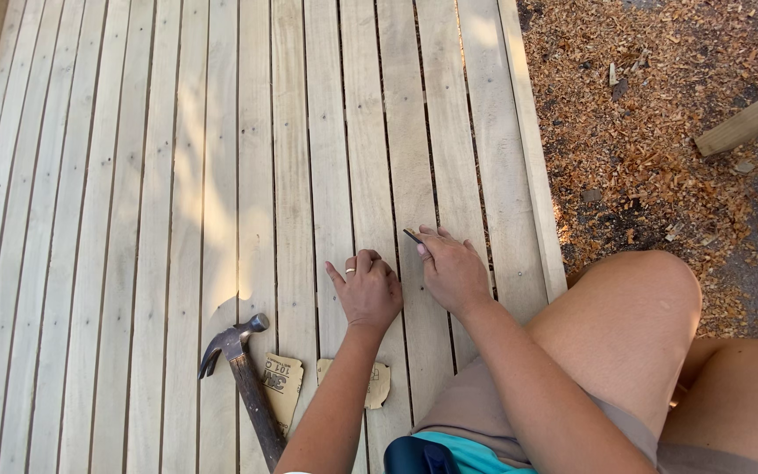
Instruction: The person kneels beside a large slatted wooden table outdoors and sands its plank surface by hand using sheets of sandpaper, working across different boards. They also run a small dark scraper-like tool along the gaps between planks and continue sanding the surface.
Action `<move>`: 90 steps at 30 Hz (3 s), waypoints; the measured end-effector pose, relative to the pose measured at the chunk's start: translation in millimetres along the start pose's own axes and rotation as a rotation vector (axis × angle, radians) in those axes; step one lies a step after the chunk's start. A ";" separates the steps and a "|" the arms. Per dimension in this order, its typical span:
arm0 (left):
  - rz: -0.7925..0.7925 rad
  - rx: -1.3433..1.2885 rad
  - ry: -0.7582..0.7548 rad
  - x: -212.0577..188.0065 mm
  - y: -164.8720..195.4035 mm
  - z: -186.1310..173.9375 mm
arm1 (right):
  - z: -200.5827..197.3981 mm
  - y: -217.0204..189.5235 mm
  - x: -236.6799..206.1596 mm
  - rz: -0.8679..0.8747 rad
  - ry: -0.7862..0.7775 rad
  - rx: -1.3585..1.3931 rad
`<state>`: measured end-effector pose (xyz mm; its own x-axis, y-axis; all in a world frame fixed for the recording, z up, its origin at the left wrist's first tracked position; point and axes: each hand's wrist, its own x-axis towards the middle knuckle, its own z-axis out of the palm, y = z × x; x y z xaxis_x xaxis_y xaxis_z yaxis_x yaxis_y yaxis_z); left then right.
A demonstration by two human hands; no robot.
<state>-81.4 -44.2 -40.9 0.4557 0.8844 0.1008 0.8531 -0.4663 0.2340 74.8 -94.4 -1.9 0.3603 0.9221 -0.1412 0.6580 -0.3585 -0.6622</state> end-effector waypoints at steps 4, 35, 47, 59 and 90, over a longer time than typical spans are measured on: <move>-0.147 -0.006 0.001 -1.3 9.4 5.4 | -1.3 0.1 -1.8 0.001 -0.014 -0.007; -0.117 -0.068 0.184 -21.5 -52.8 0.7 | 3.6 -4.5 3.0 -0.064 0.011 0.096; -0.071 -0.122 0.238 -36.2 -50.8 2.8 | 2.5 -4.7 2.4 -0.062 0.020 0.112; -0.164 -0.074 0.299 -29.0 -54.8 6.8 | 2.9 -5.1 3.5 -0.051 0.007 0.097; 0.233 -0.019 -0.166 -52.6 -26.4 11.9 | -4.8 -2.9 9.6 -0.158 0.316 0.213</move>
<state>-124.9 -78.7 -63.9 0.6754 0.7374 -0.0049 0.7164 -0.6546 0.2413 79.5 -85.2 2.2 0.4732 0.8612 0.1855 0.5821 -0.1477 -0.7996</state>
